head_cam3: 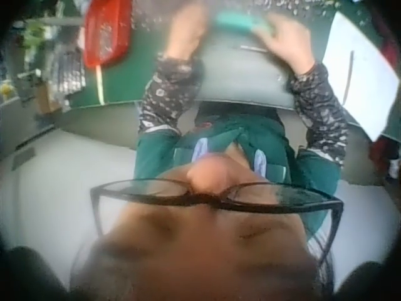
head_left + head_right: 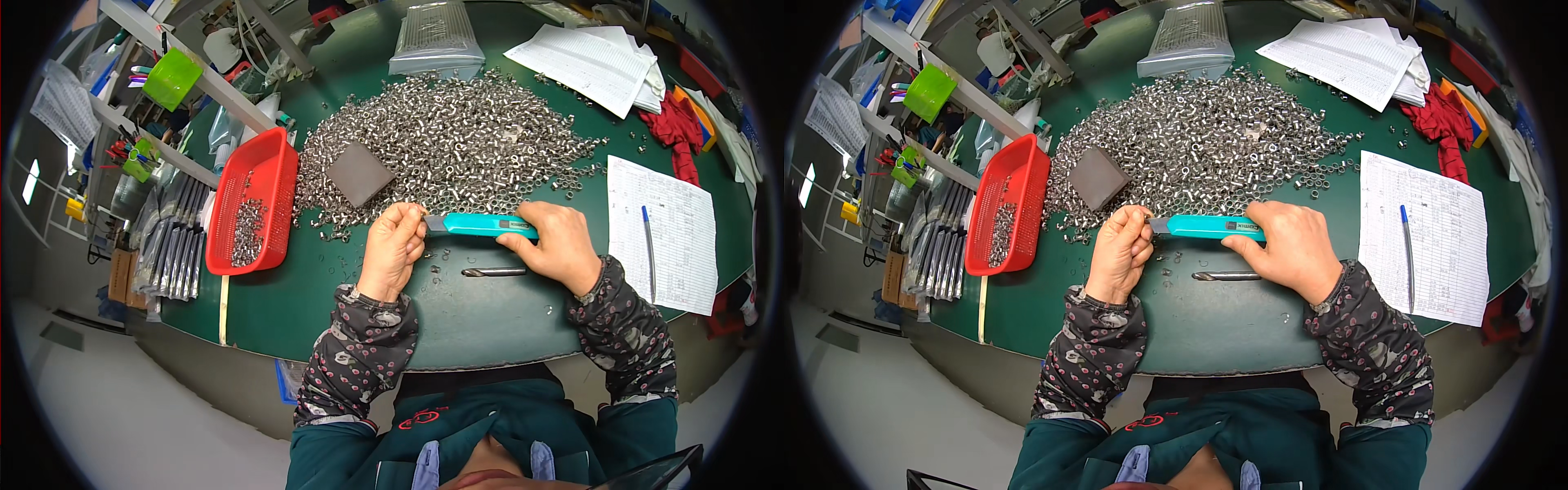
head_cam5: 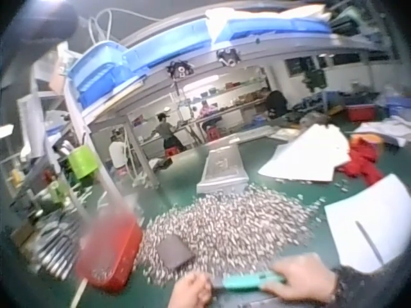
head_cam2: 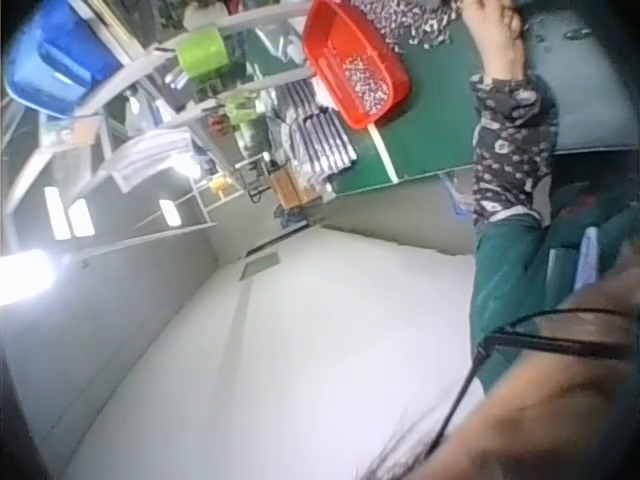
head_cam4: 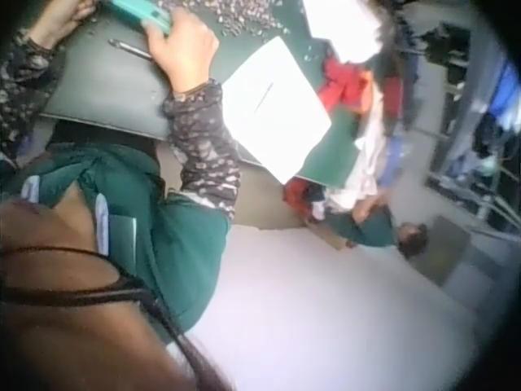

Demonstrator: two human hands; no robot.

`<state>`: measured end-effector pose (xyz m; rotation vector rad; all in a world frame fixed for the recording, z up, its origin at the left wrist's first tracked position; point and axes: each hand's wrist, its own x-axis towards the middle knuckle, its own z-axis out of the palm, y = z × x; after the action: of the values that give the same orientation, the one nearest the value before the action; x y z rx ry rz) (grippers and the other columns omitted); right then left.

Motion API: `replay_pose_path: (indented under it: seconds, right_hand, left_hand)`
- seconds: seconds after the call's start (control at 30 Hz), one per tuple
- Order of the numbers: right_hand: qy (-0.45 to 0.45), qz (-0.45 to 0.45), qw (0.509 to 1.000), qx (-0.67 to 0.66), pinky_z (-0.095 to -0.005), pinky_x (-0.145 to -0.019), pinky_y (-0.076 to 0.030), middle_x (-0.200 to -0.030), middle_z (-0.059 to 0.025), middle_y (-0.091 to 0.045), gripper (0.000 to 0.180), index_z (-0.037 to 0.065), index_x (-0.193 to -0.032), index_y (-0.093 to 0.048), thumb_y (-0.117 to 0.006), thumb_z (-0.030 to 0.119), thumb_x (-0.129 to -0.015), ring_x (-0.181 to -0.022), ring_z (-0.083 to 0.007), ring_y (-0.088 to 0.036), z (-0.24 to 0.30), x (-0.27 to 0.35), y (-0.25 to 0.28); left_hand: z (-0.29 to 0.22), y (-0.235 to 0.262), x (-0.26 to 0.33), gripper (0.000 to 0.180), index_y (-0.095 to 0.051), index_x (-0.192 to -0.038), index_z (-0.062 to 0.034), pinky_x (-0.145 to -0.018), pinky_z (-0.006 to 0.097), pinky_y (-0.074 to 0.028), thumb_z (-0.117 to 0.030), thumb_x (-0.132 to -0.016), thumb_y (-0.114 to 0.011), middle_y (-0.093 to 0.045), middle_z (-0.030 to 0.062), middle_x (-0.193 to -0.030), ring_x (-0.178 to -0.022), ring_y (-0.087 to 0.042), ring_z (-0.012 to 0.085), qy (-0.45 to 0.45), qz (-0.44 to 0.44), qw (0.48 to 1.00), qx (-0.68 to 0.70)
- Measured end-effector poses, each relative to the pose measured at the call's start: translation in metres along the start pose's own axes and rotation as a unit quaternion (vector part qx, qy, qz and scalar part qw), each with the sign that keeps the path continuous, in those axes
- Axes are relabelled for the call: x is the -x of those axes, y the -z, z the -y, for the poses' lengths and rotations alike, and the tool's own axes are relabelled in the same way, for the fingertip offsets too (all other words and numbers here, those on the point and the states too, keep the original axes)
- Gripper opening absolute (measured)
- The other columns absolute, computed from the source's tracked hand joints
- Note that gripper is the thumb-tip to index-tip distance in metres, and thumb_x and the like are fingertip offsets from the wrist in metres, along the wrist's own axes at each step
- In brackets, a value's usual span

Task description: Inspecting and sorting small metal components at a manufacturing workbench using a utility knife.

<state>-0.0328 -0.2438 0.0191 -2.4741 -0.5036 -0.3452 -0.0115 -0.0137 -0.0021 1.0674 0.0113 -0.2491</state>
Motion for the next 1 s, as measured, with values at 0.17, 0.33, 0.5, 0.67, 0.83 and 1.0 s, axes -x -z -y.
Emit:
replay_pose_path:
  seconds: [0.17,0.33,0.5,0.67,0.83,1.0]
  right_hand:
    - [0.011,-0.011,1.0,0.005,-0.0399,-0.051,-0.04,-0.065,-0.013,-0.053,0.032,0.003,-0.072,-0.056,-0.063,0.034,-0.069,-0.06,-0.0319,-0.053,-0.0008,0.0001,-0.0017]
    - [0.016,-0.015,1.0,0.015,-0.0398,-0.052,-0.04,-0.064,-0.0126,-0.053,0.032,0.003,-0.071,-0.056,-0.063,0.033,-0.069,-0.061,-0.0315,-0.053,-0.0011,0.0004,-0.0013]
    - [0.031,-0.033,0.999,0.022,-0.0393,-0.051,-0.041,-0.062,-0.0101,-0.052,0.03,0.004,-0.069,-0.054,-0.064,0.032,-0.068,-0.058,-0.0292,-0.054,-0.0001,0.0003,-0.0016]
    - [0.032,-0.031,0.999,0.025,-0.0392,-0.051,-0.041,-0.062,-0.0099,-0.052,0.03,0.004,-0.069,-0.053,-0.065,0.031,-0.068,-0.058,-0.0291,-0.054,-0.0005,0.0006,-0.0013]
    - [0.037,-0.036,0.998,0.025,-0.0391,-0.051,-0.041,-0.062,-0.0098,-0.052,0.03,0.004,-0.069,-0.053,-0.065,0.031,-0.067,-0.058,-0.029,-0.054,-0.0013,0.0009,-0.0017]
    - [0.037,-0.02,0.999,0.023,-0.0395,-0.052,-0.04,-0.061,-0.01,-0.052,0.03,0.004,-0.069,-0.052,-0.065,0.032,-0.068,-0.059,-0.029,-0.054,-0.0011,0.0007,-0.0002]
  left_hand:
    - [0.0002,0.0002,0.0003,0.01,-0.052,-0.085,-0.005,-0.035,0.014,-0.023,-0.015,-0.086,-0.051,-0.048,-0.0007,-0.064,-0.043,-0.031,0.0007,0.003,-0.008,1.0,-0.01]
    - [-0.0008,-0.0011,0.0006,0.01,-0.051,-0.082,-0.0058,-0.035,0.014,-0.022,-0.015,-0.086,-0.051,-0.047,-0.0011,-0.063,-0.043,-0.03,0.0005,-0.001,-0.011,1.0,-0.025]
    - [-0.0017,-0.0013,0.0002,0.011,-0.051,-0.081,-0.0063,-0.034,0.014,-0.021,-0.017,-0.086,-0.052,-0.047,-0.0014,-0.062,-0.042,-0.03,0.0004,0.005,-0.017,0.999,-0.038]
    - [-0.0011,-0.0002,-0.0005,0.012,-0.051,-0.079,-0.0071,-0.034,0.014,-0.021,-0.017,-0.086,-0.052,-0.047,-0.0017,-0.062,-0.042,-0.03,0.0004,0.006,-0.016,0.999,-0.045]
    - [-0.0016,-0.0007,-0.0007,0.013,-0.051,-0.079,-0.0081,-0.034,0.014,-0.022,-0.018,-0.087,-0.05,-0.046,-0.0026,-0.059,-0.04,-0.03,0.0004,0.016,-0.017,0.998,-0.052]
    - [-0.0026,-0.0006,-0.0006,0.014,-0.051,-0.078,-0.0082,-0.034,0.014,-0.021,-0.018,-0.087,-0.049,-0.045,-0.0028,-0.057,-0.039,-0.029,0.0006,0.025,-0.018,0.998,-0.057]
